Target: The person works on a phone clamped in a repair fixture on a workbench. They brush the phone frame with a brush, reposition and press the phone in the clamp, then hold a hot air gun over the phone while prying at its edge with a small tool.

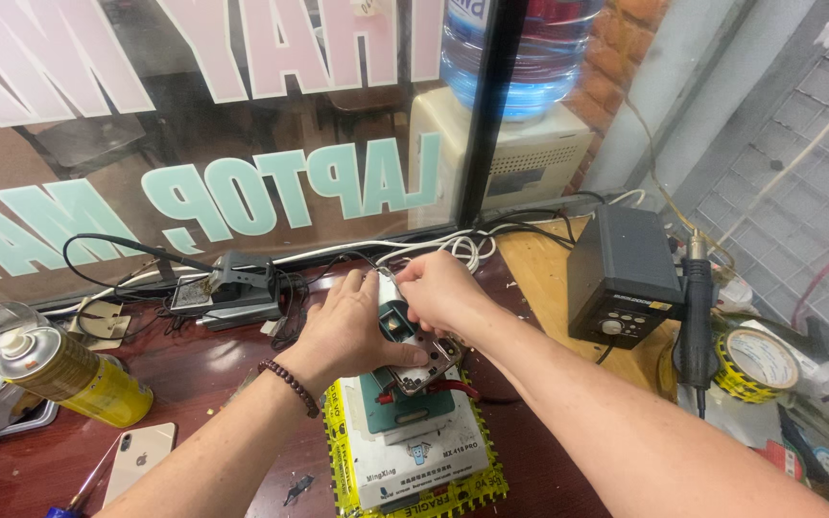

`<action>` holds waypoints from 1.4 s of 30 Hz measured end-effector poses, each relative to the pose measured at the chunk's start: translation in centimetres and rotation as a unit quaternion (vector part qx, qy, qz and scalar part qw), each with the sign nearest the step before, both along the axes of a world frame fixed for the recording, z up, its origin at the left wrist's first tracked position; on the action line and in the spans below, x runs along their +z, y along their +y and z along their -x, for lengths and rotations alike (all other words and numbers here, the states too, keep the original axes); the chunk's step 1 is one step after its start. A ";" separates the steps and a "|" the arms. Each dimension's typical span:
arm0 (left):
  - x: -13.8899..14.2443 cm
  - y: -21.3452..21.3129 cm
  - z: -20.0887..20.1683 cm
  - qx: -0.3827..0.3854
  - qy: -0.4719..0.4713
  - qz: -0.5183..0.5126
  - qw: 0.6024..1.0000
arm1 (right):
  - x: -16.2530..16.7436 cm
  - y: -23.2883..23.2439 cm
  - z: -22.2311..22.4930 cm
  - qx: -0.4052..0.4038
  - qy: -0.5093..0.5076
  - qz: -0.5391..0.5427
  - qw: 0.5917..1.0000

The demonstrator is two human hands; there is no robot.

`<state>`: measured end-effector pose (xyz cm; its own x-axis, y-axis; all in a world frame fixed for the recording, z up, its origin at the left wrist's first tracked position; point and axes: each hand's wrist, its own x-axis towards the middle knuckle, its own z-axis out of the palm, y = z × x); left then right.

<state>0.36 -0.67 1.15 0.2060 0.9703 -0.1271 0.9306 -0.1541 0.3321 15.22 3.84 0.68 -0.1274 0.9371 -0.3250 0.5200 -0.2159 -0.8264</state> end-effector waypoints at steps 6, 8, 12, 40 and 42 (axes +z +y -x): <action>-0.4 -0.3 0.0 -0.004 -0.032 -0.038 0.999 | 0.2 0.1 -0.5 0.006 -0.006 0.015 1.000; -0.5 -0.2 0.0 0.001 -0.020 -0.015 1.000 | 0.3 0.1 -0.7 0.003 -0.018 0.017 1.000; -0.5 0.0 0.2 -0.001 -0.025 -0.022 0.999 | 0.4 -0.2 -0.6 0.019 -0.013 0.023 0.999; 1.1 0.1 -0.4 -0.008 0.018 0.005 1.000 | 0.9 -1.9 -1.8 -0.035 0.009 -0.058 0.998; 1.4 0.4 -0.5 -0.030 0.044 0.023 0.998 | 0.8 -2.2 -2.4 -0.026 0.012 -0.046 0.999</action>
<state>0.84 -0.30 2.56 0.2503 0.9489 -0.1920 0.9457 -0.1972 0.2584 17.63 1.62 1.52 -0.0839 0.9683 -0.2352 0.4898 -0.1655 -0.8560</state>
